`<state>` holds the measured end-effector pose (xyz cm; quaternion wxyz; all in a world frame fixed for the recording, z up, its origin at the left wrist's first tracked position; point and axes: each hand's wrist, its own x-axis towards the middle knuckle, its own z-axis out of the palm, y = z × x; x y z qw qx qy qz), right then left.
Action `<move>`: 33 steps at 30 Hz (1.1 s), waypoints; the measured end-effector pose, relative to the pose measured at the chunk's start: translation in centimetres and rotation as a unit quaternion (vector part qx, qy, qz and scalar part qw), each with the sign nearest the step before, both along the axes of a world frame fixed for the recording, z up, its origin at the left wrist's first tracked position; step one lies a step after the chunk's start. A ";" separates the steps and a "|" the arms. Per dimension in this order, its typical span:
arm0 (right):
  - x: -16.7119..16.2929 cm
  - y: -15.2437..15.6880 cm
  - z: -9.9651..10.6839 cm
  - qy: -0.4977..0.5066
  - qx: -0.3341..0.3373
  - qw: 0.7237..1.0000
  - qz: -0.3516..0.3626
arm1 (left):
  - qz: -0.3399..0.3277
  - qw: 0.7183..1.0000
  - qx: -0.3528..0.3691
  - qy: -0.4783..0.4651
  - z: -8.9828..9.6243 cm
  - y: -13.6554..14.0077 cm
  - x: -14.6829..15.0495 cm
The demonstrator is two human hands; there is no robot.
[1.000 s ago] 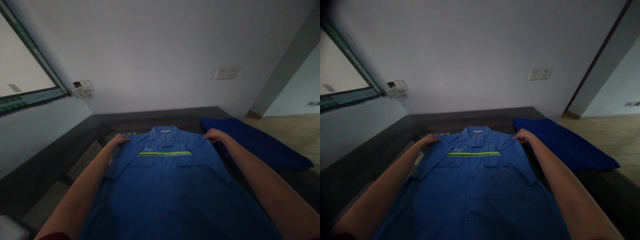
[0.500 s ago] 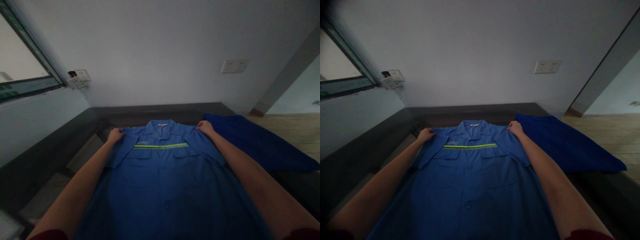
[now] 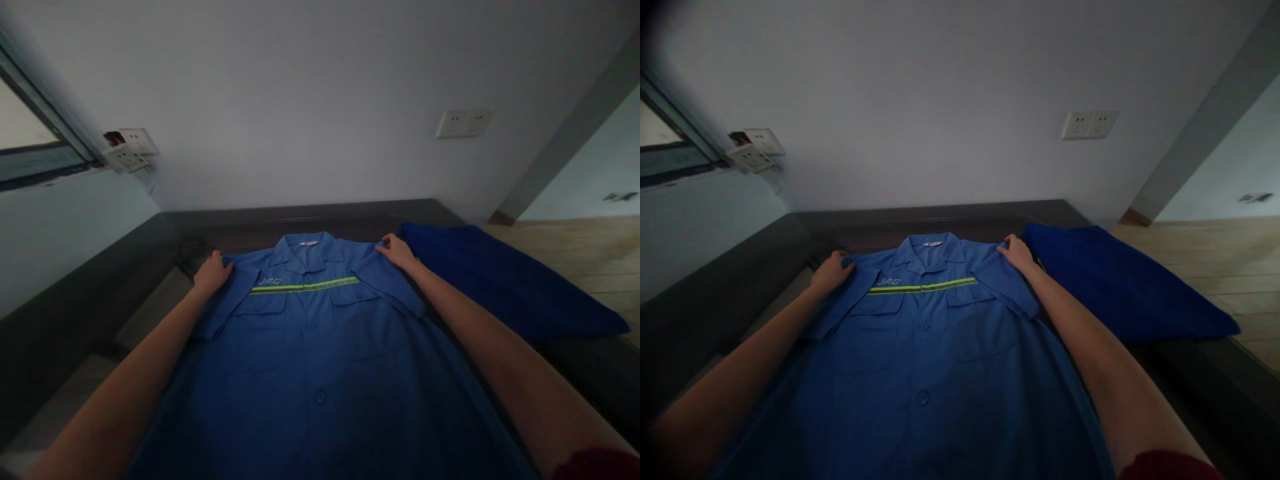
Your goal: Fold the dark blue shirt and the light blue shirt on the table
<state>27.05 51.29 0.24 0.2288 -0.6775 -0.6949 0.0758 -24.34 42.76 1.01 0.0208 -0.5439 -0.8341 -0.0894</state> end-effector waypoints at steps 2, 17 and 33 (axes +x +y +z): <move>1.1 -1.6 0.5 -0.012 0.053 0.998 0.042 | -0.039 0.997 0.042 0.057 0.1 -0.8 0.6; 0.3 -14.6 -3.3 -0.117 0.025 0.968 0.222 | -0.229 0.970 -0.017 0.081 -3.9 -8.8 3.4; 0.1 -15.6 -3.0 -0.162 0.118 0.959 0.202 | -0.226 0.944 0.231 -0.070 -0.4 -11.4 4.2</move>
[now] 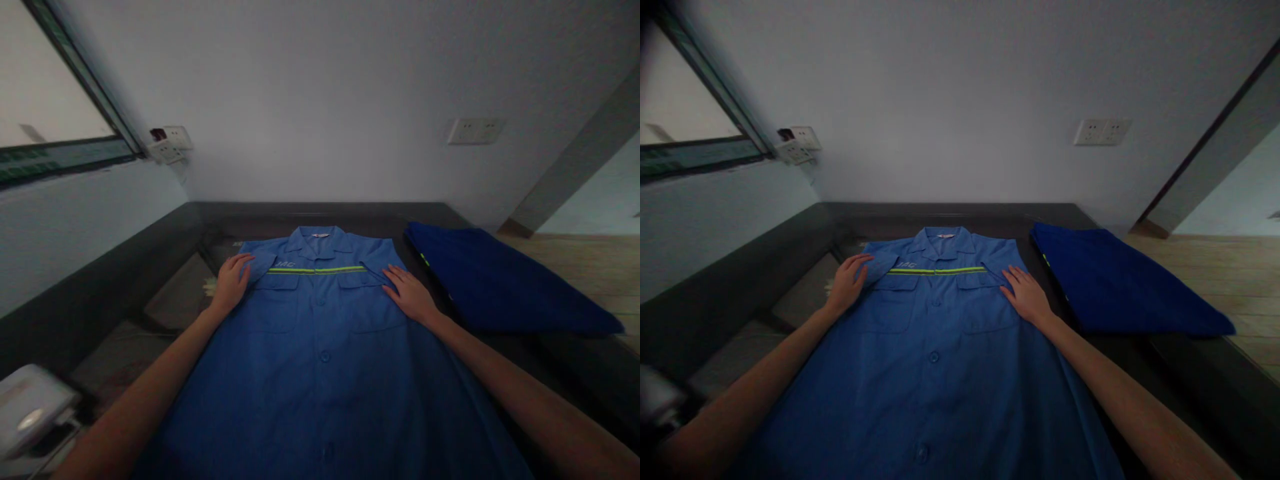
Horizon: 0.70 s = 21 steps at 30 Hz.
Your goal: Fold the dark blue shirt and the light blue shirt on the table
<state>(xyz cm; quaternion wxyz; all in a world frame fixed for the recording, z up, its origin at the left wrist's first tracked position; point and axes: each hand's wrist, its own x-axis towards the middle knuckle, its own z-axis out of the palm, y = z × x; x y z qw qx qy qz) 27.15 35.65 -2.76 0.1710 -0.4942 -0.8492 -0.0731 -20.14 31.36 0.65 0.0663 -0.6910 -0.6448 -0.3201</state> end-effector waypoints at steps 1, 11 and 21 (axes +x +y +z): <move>0.0 -0.2 0.4 0.000 0.017 1.000 0.001 | 0.001 1.000 0.016 -0.022 0.8 -0.6 -0.4; -8.4 -1.9 9.3 0.147 -0.014 0.968 0.202 | 0.080 0.961 -0.262 -0.034 7.0 -12.4 -7.3; -32.9 -2.4 9.6 -0.049 -0.141 0.934 0.325 | 0.129 0.909 -0.393 -0.059 3.5 -23.9 -4.0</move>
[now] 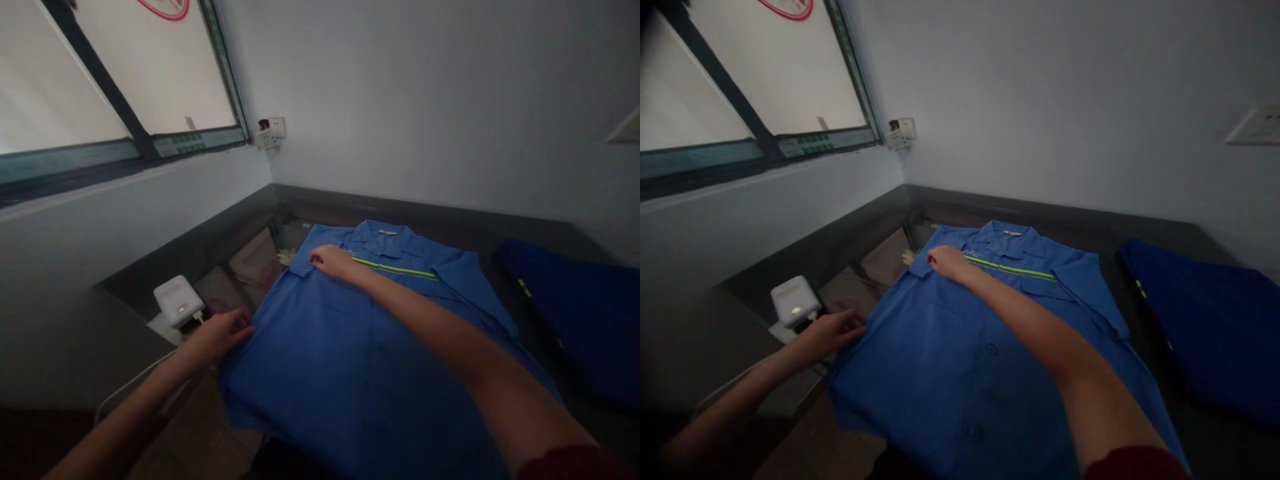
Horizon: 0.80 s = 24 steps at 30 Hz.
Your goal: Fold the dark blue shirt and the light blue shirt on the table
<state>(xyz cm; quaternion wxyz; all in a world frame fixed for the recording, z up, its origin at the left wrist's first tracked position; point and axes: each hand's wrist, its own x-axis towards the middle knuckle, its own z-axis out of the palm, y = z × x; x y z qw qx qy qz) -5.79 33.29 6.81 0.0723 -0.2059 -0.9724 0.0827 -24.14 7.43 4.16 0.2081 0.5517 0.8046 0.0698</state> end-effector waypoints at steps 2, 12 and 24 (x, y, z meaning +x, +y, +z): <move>-3.5 0.1 -0.7 -0.016 0.012 1.000 -0.008 | 0.014 1.000 -0.010 0.014 -0.4 -0.6 0.2; -8.9 1.5 -2.6 -0.051 0.036 0.998 -0.033 | -0.016 0.999 0.026 -0.027 -1.1 -1.7 -1.0; -8.7 2.2 -2.6 -0.064 0.029 0.995 -0.072 | 0.009 0.984 0.069 -0.165 -1.1 -3.3 0.4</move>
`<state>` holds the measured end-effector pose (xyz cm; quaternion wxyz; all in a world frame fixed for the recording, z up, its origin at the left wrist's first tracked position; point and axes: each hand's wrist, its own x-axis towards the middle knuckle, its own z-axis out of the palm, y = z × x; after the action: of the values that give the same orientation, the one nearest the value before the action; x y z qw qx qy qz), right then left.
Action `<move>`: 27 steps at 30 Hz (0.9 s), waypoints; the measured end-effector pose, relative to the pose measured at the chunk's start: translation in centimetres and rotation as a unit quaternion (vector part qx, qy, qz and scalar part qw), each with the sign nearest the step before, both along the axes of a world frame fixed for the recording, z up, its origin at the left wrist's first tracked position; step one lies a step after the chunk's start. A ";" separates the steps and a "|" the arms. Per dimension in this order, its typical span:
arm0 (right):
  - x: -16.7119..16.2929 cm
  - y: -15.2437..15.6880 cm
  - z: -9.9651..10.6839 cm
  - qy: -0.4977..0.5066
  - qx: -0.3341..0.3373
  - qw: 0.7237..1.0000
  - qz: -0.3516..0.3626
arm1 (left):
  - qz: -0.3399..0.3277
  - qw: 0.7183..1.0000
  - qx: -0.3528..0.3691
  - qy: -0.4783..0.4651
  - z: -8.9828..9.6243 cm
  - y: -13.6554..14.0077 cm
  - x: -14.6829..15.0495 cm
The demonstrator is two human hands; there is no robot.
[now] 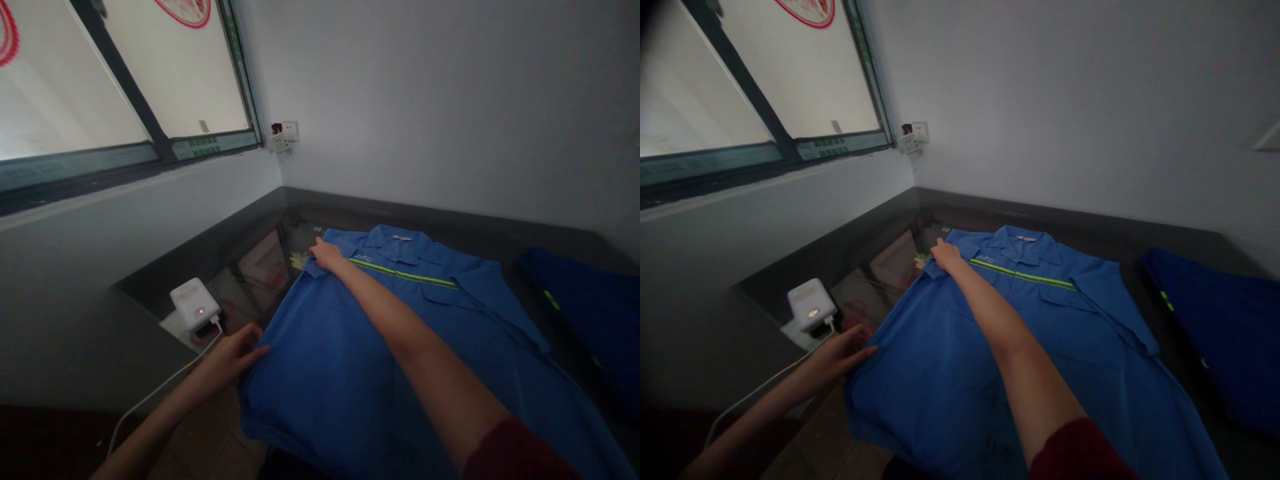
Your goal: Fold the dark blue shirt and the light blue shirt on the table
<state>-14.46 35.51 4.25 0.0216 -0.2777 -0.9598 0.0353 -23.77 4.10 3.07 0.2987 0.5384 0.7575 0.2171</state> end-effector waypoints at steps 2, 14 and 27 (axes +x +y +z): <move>0.1 0.3 0.0 -0.003 -0.013 1.000 -0.004 | -0.002 1.000 -0.008 0.005 0.3 0.1 0.0; 1.1 1.2 -1.1 0.002 -0.069 0.997 -0.023 | -0.050 0.994 -0.080 -0.061 2.2 -1.4 -0.1; 1.7 0.8 1.0 0.073 -0.082 0.991 -0.073 | -0.086 0.994 -0.051 -0.054 5.8 -0.4 3.1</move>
<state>-12.72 36.28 5.26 0.0709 -0.3445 -0.9267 0.1326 -20.63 3.68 8.86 0.3836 0.5734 0.7010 0.1808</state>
